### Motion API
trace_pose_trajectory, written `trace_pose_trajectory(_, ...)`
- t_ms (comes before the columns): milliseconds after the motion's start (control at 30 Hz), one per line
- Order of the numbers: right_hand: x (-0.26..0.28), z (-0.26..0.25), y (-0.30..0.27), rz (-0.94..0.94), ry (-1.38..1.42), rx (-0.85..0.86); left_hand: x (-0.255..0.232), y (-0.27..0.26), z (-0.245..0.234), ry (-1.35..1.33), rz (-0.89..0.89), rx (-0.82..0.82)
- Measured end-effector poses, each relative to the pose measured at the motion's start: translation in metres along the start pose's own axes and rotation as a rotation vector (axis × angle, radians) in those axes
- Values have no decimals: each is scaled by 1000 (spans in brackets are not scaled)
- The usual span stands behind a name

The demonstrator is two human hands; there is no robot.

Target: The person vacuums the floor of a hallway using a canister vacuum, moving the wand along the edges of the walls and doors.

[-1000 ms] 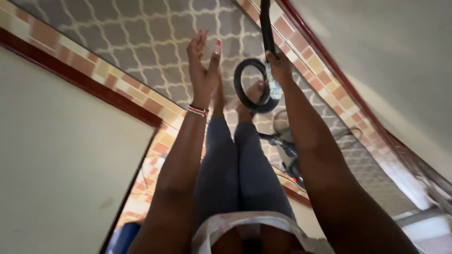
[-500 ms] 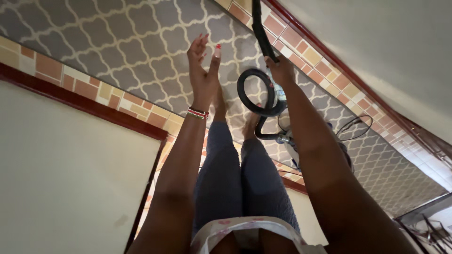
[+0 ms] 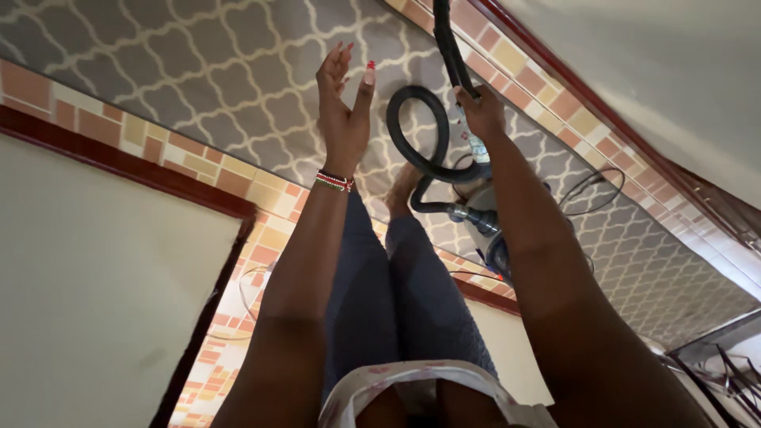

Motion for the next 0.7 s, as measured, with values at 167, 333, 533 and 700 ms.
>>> trace_pose_trajectory(167, -38, -11, 3, -78, 120, 48, 7, -20, 44, 30, 38, 30)
trace_pose_trajectory(333, -72, -28, -11, -29, 26, 5, 16, -39, 81, -22, 44, 70)
trace_pose_trajectory(533, -110, -36, -25, 20, 40, 2, 19, -61, 115, -38, 44, 76)
trace_pose_trajectory(700, -131, -42, -45, 79, 64, -46, 17, -70, 135, 31, 18, 124)
Point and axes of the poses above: each hand's wrist, its own y-axis towards the middle knuckle, its own z-axis out of the palm, x = y × z, the point moved 6 cm from there along y, towards the middle knuckle, and after that the axes turned 8 degrees about x, right-handed, at the moved point
